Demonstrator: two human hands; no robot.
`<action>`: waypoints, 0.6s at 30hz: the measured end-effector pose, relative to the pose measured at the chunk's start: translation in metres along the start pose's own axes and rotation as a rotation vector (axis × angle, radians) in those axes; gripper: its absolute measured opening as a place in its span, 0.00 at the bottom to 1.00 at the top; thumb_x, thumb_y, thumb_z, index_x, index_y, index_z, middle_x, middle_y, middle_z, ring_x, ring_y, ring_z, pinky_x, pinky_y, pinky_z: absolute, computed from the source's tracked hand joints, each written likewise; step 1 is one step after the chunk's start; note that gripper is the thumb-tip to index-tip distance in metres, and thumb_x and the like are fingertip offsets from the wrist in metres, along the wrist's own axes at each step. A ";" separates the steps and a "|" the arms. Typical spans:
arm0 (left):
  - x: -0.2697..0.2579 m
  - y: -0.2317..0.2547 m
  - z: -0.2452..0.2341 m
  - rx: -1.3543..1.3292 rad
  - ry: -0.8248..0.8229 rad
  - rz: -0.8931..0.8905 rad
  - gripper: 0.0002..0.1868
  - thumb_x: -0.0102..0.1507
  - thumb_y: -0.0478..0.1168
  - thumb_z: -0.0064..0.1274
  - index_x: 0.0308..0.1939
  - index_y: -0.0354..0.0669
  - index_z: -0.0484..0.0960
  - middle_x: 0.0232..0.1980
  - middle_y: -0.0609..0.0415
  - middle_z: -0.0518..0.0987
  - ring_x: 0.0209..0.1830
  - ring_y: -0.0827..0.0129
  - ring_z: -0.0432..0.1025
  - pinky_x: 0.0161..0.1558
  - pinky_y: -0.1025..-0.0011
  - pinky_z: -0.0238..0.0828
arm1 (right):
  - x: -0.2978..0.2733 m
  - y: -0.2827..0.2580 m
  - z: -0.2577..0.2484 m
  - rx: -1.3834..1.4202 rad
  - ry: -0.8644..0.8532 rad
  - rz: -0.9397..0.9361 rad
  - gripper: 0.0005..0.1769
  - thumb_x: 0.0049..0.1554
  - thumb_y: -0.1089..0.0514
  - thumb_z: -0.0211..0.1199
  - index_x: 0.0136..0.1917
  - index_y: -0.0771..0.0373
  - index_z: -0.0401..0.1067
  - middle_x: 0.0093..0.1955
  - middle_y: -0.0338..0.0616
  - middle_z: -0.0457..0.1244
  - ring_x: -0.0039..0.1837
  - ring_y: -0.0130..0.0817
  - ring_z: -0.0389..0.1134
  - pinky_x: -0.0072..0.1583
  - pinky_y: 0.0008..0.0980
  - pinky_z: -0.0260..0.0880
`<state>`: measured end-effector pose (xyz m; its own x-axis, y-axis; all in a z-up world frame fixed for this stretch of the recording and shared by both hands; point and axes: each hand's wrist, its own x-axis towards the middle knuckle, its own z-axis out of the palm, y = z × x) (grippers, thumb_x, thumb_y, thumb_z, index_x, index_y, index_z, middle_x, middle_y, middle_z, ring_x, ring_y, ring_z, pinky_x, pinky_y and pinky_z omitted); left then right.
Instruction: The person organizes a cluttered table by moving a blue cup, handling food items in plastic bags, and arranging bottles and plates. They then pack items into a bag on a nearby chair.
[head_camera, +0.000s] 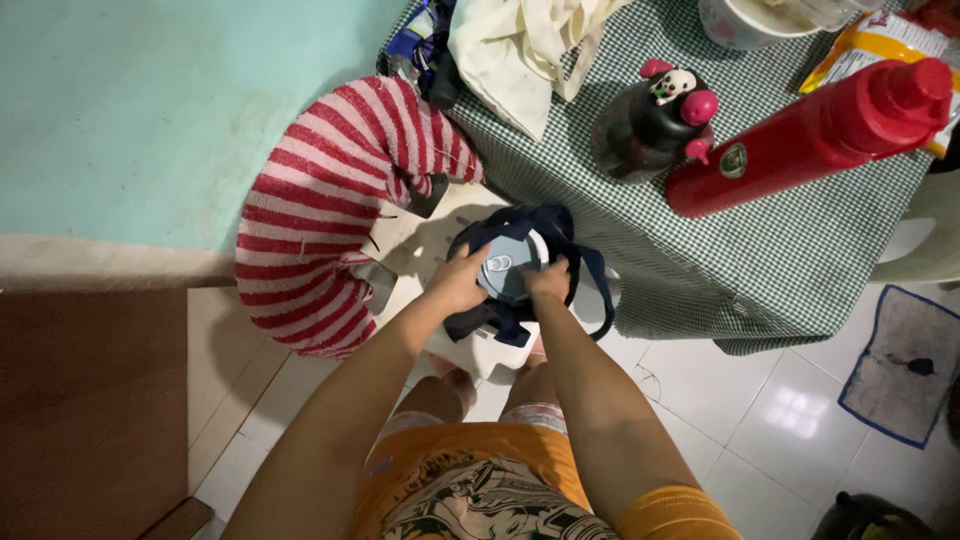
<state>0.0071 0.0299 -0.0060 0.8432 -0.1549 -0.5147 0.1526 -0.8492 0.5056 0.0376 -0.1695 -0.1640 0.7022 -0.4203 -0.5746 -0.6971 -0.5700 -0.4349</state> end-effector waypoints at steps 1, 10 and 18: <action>-0.001 0.000 0.000 -0.011 0.007 0.011 0.51 0.53 0.41 0.61 0.78 0.57 0.55 0.79 0.33 0.55 0.66 0.41 0.68 0.64 0.57 0.68 | 0.001 -0.003 -0.001 -0.008 -0.005 0.034 0.64 0.37 0.42 0.84 0.78 0.56 0.53 0.73 0.60 0.57 0.72 0.56 0.61 0.70 0.44 0.64; 0.002 -0.008 0.009 -0.053 0.065 0.064 0.51 0.52 0.40 0.61 0.79 0.58 0.56 0.77 0.28 0.55 0.67 0.39 0.67 0.63 0.57 0.68 | 0.016 -0.015 0.008 0.012 -0.061 0.243 0.63 0.33 0.40 0.86 0.72 0.63 0.56 0.71 0.58 0.59 0.72 0.53 0.63 0.70 0.43 0.65; 0.002 -0.017 0.010 -0.060 0.102 0.017 0.50 0.53 0.40 0.59 0.79 0.58 0.57 0.75 0.26 0.58 0.60 0.40 0.72 0.60 0.56 0.71 | -0.016 -0.036 0.006 -0.109 -0.073 0.156 0.57 0.40 0.43 0.84 0.74 0.50 0.55 0.78 0.55 0.50 0.78 0.53 0.51 0.69 0.57 0.60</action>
<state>0.0011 0.0395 -0.0225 0.8936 -0.1142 -0.4342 0.1657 -0.8149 0.5554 0.0506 -0.1380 -0.1426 0.5718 -0.4593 -0.6797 -0.7741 -0.5764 -0.2617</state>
